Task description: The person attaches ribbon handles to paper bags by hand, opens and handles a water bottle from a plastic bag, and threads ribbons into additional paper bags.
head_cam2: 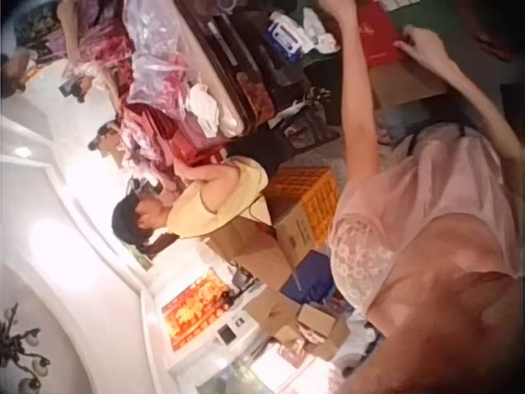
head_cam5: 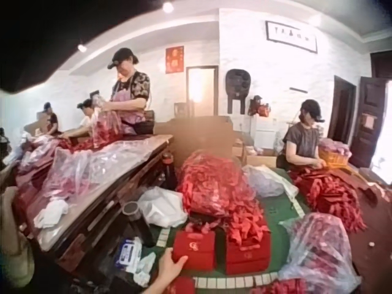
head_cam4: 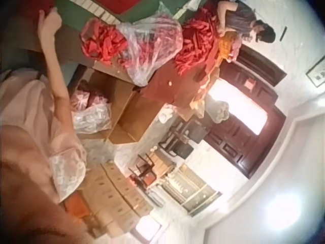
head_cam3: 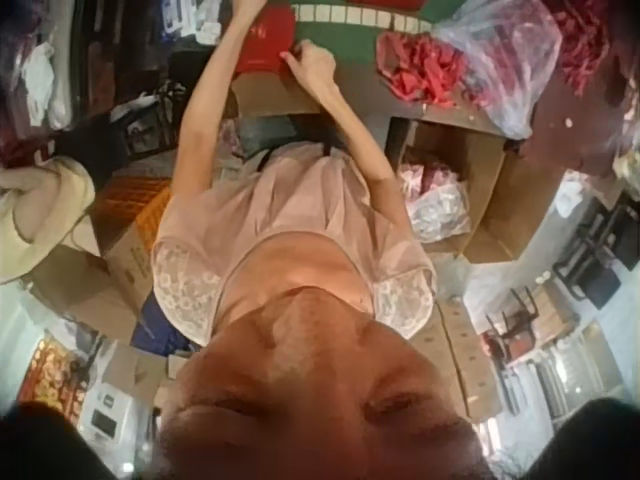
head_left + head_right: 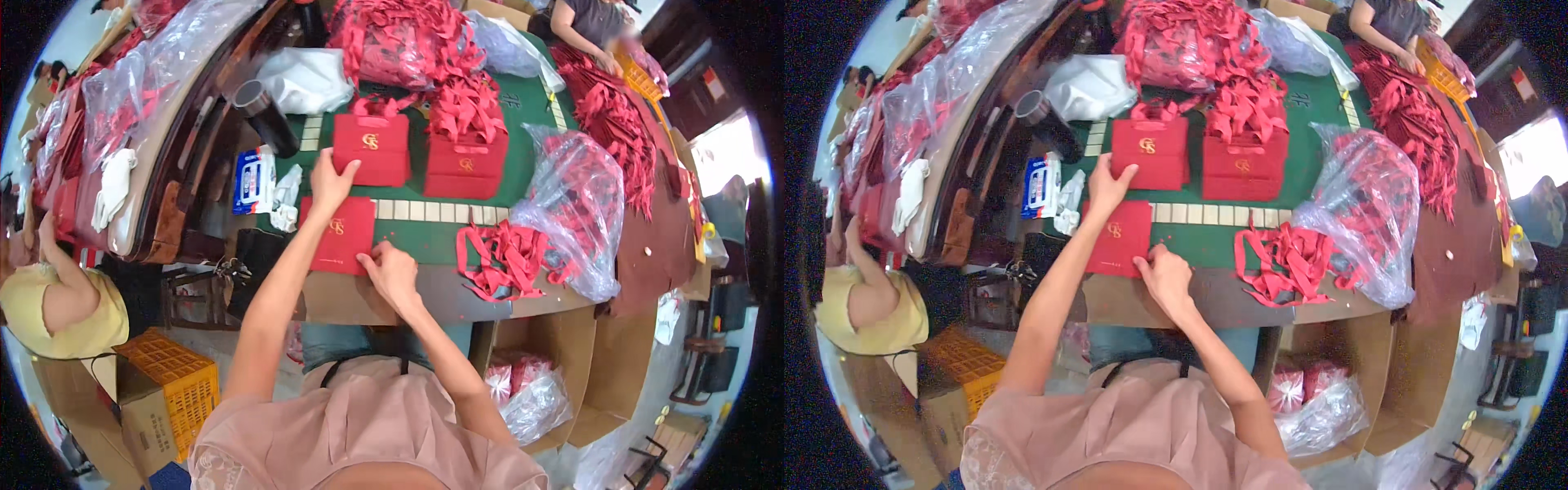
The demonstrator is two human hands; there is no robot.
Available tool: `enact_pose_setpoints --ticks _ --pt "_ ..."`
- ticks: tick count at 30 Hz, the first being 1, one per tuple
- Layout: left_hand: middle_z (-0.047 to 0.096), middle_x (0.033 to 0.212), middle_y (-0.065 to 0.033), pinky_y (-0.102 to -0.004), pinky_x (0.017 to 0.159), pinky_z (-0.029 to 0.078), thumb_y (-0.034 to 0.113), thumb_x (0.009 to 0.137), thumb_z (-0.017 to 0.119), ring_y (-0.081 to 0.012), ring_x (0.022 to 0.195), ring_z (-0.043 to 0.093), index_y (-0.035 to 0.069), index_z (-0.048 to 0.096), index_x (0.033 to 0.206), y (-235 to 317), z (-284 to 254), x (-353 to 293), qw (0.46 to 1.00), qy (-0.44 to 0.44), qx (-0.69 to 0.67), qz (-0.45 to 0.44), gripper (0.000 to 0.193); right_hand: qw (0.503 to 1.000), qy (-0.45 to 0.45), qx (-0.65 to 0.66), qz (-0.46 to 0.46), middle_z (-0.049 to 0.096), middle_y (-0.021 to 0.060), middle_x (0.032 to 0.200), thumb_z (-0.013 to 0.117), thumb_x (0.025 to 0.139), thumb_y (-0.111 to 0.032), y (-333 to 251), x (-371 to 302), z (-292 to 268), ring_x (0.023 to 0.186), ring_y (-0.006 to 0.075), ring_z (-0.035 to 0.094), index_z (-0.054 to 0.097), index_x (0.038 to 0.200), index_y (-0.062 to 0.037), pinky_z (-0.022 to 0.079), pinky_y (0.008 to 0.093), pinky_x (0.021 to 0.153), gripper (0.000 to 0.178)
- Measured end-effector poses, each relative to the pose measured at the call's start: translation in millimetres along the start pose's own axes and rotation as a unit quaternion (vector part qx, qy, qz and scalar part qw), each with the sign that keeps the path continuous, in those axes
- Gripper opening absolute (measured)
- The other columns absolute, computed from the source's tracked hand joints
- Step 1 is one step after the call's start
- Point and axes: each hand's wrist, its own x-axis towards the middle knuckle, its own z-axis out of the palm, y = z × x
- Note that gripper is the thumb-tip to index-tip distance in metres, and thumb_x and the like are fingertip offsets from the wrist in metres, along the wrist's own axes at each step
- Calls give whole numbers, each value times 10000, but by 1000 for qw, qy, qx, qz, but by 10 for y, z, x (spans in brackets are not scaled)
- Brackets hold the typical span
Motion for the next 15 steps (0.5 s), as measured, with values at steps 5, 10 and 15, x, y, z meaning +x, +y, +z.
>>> enact_pose_setpoints --ticks 5,10,15 --pt "563 1124 -227 -486 947 421 316 786 799 -408 1063 524 -4 505 1294 -139 -213 -98 986 34 129 100 668 996 -20 86 8 692 151 732 755 852 -344 102 22 -131 701 292 692 684 873 -29 541 399 654 324" --pt "575 1149 -147 -457 950 409 212 855 723 -362 1087 513 69 604 1188 237 -578 -584 985 -35 89 144 382 987 -26 159 -10 665 131 705 711 903 -326 383 -264 -616 663 267 672 635 890 -22 524 378 629 313" --pt "555 1218 -130 -485 968 382 302 839 737 -336 1160 483 113 612 1223 419 -522 -1307 972 -144 88 163 446 994 -42 99 16 679 122 728 733 889 -272 649 -677 -864 652 211 668 640 900 -13 527 339 628 276"
